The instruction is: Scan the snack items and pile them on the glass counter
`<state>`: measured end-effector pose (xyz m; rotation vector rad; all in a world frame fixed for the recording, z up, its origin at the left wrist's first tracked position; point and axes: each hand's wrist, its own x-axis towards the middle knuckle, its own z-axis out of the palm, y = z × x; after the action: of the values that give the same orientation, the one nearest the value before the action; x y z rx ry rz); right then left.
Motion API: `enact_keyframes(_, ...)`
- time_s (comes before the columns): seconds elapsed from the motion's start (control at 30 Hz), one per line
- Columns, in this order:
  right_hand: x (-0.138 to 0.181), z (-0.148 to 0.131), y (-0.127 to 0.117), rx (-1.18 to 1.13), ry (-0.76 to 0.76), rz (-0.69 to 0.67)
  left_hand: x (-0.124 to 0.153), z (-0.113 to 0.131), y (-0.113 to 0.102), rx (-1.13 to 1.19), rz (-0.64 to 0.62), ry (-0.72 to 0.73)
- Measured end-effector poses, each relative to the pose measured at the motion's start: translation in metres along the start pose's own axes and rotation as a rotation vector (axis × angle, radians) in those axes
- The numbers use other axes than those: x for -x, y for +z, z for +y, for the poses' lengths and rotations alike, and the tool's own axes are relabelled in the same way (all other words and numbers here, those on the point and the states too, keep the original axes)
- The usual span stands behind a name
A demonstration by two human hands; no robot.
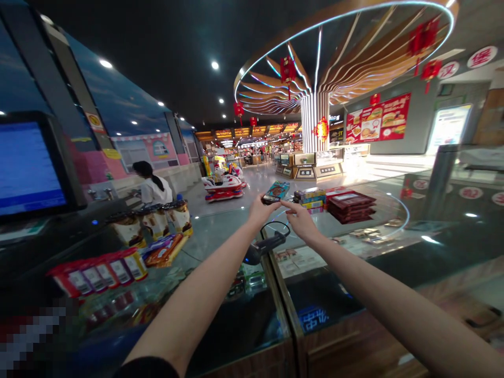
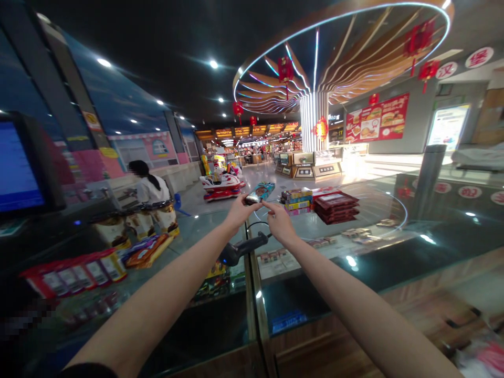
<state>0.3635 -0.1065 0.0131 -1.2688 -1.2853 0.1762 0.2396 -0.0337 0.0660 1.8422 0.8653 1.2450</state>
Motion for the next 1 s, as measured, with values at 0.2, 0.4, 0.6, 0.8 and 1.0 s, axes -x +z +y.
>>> enact_keyframes(0.2,-0.007,0.014,-0.020,-0.038,0.094,-0.010,-0.008,-0.009,0.010,-0.178,-0.002,0.007)
enact_keyframes(0.4,-0.023,0.026,-0.050,-0.024,0.167,0.065,-0.016,-0.011,0.013,-0.131,-0.096,0.006)
enact_keyframes(0.6,-0.037,0.037,-0.072,0.009,0.246,0.114,-0.020,-0.009,0.017,-0.012,-0.253,-0.017)
enact_keyframes(0.8,-0.048,0.047,-0.083,0.013,0.222,0.107,-0.030,-0.008,0.027,0.018,-0.365,-0.019)
enact_keyframes(1.0,-0.070,0.059,-0.098,0.011,0.205,0.113,-0.056,0.000,0.045,-0.026,-0.433,0.053)
